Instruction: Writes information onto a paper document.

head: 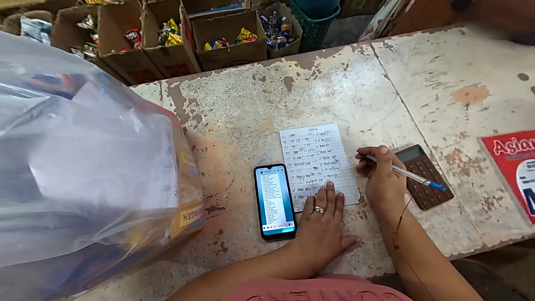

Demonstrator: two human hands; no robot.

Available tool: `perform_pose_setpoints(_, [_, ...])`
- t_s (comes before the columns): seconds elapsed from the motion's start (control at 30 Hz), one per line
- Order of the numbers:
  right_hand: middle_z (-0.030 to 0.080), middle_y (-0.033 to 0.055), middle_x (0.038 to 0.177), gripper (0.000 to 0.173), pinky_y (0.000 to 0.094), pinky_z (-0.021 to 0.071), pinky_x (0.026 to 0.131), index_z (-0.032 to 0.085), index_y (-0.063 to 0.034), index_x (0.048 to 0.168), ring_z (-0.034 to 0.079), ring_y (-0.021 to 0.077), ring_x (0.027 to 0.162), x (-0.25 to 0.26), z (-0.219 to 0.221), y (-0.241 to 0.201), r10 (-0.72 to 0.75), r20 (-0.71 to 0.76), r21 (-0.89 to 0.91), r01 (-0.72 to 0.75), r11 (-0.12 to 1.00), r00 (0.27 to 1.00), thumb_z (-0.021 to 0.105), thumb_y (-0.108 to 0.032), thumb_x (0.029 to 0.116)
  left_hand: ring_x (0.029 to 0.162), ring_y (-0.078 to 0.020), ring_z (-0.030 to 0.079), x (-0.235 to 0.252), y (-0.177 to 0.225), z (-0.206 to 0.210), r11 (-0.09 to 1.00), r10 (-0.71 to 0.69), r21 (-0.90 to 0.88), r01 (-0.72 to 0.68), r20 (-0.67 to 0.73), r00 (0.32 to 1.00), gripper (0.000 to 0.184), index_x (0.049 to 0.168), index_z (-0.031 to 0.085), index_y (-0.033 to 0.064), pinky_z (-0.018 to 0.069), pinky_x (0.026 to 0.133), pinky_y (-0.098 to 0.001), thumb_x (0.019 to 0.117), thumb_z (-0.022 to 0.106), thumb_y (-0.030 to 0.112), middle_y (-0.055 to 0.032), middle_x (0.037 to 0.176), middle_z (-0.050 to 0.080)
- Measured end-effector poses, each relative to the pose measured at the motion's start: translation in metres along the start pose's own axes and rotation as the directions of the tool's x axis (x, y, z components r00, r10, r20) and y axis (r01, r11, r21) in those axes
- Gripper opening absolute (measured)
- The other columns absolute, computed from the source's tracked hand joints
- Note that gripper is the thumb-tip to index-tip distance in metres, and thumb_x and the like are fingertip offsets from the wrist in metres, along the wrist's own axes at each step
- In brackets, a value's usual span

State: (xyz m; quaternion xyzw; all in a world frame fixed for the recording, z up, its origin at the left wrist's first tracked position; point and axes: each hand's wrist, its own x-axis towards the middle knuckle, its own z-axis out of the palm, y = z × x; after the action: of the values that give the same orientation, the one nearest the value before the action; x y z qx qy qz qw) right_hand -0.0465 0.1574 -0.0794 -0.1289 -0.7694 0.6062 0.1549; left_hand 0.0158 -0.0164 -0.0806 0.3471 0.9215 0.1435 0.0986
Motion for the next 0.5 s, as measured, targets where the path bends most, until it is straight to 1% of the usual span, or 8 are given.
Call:
perform_pose_setpoints(0.13, [0.067, -0.0073, 0.093, 0.041, 0.0152, 0.0522, 0.068, 0.067, -0.0095, 0.107, 0.061, -0.0008, 0.073, 0.0004, -0.0008, 0.0008, -0.012, -0.012, 0.002, 0.012, 1.000, 1.000, 0.035, -0.033, 0.1118, 0.147, -0.0388, 0.039, -0.0002, 0.0004, 0.0010, 1.000, -0.005, 0.004, 0.005, -0.001, 1.000, 0.094, 0.156, 0.035, -0.0008, 0.0348, 0.114, -0.0528, 0.0957, 0.039, 0.071, -0.0244, 0.163, 0.032])
perform_pose_setpoints(0.27, [0.067, -0.0074, 0.092, 0.039, 0.0147, 0.0517, 0.066, 0.067, -0.0097, 0.107, 0.060, -0.0011, 0.071, 0.0002, -0.0010, 0.0000, -0.027, -0.016, -0.001, 0.027, 1.000, 1.000, 0.036, -0.033, 0.1116, 0.148, -0.0388, 0.037, -0.0002, -0.0002, 0.0011, 1.000, -0.010, -0.010, 0.010, -0.001, 1.000, 0.095, 0.157, 0.034, -0.0011, 0.0330, 0.116, -0.0525, 0.0960, 0.039, 0.071, -0.0239, 0.164, 0.030])
perform_pose_setpoints(0.4, [0.066, -0.0079, 0.091, 0.039, 0.0143, 0.0516, 0.067, 0.067, -0.0092, 0.108, 0.060, -0.0019, 0.071, -0.0004, -0.0008, -0.0014, -0.029, -0.017, -0.030, 0.029, 0.999, 0.999, 0.036, -0.032, 0.1119, 0.150, -0.0384, 0.034, 0.0005, -0.0004, 0.0002, 1.000, -0.016, -0.025, 0.017, 0.023, 1.000, 0.095, 0.158, 0.032, -0.0008, 0.0304, 0.117, -0.0530, 0.0965, 0.037, 0.071, -0.0234, 0.165, 0.027])
perform_pose_setpoints(0.5, [0.066, -0.0068, 0.093, 0.036, 0.0149, 0.0520, 0.069, 0.067, -0.0078, 0.110, 0.060, -0.0014, 0.074, -0.0007, -0.0012, -0.0007, -0.045, -0.013, -0.037, 0.045, 0.998, 0.999, 0.039, -0.031, 0.1113, 0.150, -0.0381, 0.035, 0.0006, -0.0003, 0.0003, 1.000, -0.018, -0.014, 0.018, 0.013, 1.000, 0.095, 0.158, 0.032, -0.0004, 0.0309, 0.117, -0.0532, 0.0961, 0.037, 0.072, -0.0229, 0.165, 0.028])
